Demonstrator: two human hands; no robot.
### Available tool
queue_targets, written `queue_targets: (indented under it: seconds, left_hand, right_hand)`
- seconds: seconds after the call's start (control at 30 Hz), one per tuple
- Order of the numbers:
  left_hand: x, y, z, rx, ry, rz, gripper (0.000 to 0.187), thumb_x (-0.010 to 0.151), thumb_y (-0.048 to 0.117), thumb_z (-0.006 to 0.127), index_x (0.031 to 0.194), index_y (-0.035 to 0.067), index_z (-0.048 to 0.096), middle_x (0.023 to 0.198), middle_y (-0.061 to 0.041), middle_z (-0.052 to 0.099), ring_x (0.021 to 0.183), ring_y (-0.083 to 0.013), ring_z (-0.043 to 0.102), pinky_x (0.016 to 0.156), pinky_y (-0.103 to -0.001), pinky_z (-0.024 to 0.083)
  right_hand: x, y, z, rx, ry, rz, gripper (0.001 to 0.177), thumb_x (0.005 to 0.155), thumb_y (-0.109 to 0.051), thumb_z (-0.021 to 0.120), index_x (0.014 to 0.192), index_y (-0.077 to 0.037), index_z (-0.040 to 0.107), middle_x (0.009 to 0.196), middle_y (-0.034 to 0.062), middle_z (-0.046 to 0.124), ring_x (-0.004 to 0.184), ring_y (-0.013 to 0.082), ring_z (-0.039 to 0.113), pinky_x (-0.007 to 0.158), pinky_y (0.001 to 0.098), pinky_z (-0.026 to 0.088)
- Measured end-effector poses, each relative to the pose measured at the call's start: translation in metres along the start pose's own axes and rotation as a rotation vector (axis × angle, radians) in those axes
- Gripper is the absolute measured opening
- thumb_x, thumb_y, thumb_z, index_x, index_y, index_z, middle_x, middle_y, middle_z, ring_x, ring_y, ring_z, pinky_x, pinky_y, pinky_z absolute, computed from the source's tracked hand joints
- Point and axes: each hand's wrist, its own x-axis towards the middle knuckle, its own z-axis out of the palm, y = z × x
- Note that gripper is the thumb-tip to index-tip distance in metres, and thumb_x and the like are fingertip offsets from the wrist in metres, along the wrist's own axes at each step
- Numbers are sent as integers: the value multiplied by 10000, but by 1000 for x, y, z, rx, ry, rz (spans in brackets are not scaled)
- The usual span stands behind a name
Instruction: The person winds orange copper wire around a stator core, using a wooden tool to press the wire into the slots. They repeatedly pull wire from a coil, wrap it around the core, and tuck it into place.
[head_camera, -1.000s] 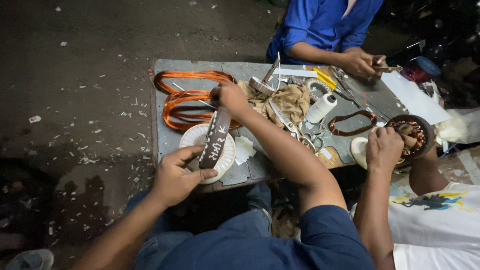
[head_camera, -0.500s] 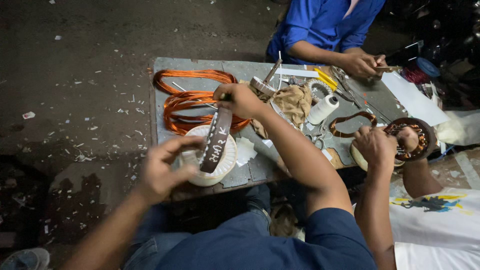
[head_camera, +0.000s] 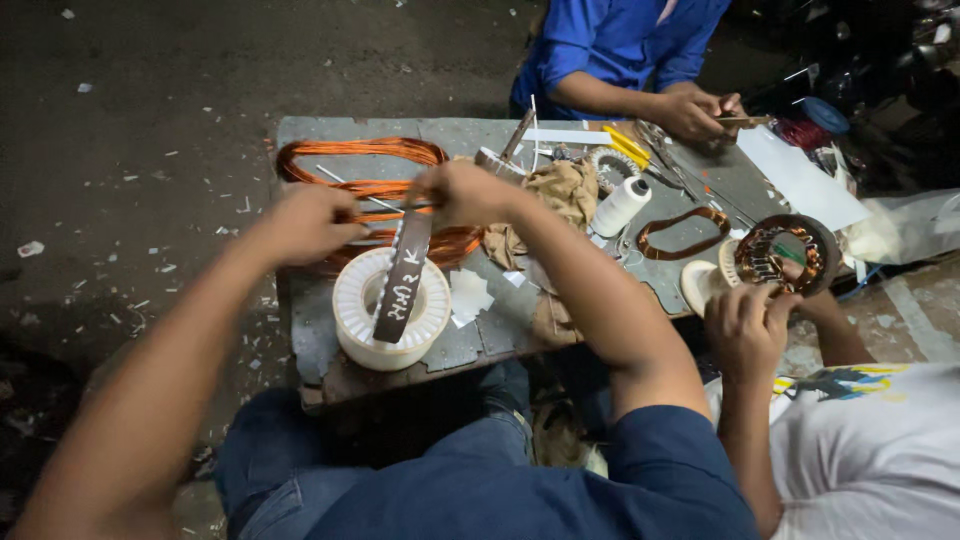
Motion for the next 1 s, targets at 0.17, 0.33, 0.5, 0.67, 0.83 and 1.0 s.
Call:
queue_targets:
  seconds: [0.17, 0.33, 0.5, 0.67, 0.83, 1.0]
  left_hand:
    - [-25, -47, 2, -355, 183, -19, 295, 807, 294, 807, 994, 69, 767, 944, -93, 742, 820, -261, 697, 721, -394, 547]
    - [-32, -46, 32, -317, 525, -18, 235, 876, 247, 814, 1021, 69, 764, 978, -91, 747, 866, -203, 696, 761, -347, 538]
    - [-33, -34, 34, -518, 546, -148, 175, 957, 196, 766, 1046, 50, 731, 920, -31, 750, 784, -114, 688, 715, -298, 534]
    - [-33, -34, 2, -1131, 299, -140, 194, 927, 173, 771, 1033, 37, 681, 754, 6, 648, 554, -80, 510, 511, -272, 405]
    - [-42, -64, -15, -899, 94, -201, 204, 890, 157, 748, 1070, 62, 735, 693, 45, 603, 537, -49, 425, 495, -226, 376]
    - [-55, -92, -31, -1153, 175, -123, 170, 945, 158, 748, 1063, 44, 708, 732, 23, 573, 554, -56, 424, 487, -231, 326]
  right_hand:
    - [-30, 60, -25, 495, -157, 119, 173, 910, -166, 777, 944, -1, 740, 828, 76, 745, 778, 178, 700, 746, 337, 560]
    - [-40, 93, -5, 1174, 4, 17, 126, 1014, -102, 607, 1005, 8, 670, 929, 113, 733, 869, 211, 720, 884, 355, 557]
    - [-46, 92, 2, 1543, 244, -17, 177, 1064, -154, 568, 1016, 2, 635, 913, 88, 692, 661, 134, 606, 839, 369, 541]
    - [-33, 90, -7, 1589, 203, -187, 149, 1016, -158, 623, 1007, -11, 647, 844, 84, 700, 591, 99, 586, 766, 329, 542]
    - [-17, 100, -22, 738, -39, 232, 68, 938, -67, 747, 962, -12, 714, 744, 56, 694, 595, 95, 577, 529, 242, 396]
    - [-4, 62, -64, 1026, -36, -166, 141, 1010, -169, 708, 1004, -29, 722, 806, 28, 677, 620, 68, 513, 560, 228, 380]
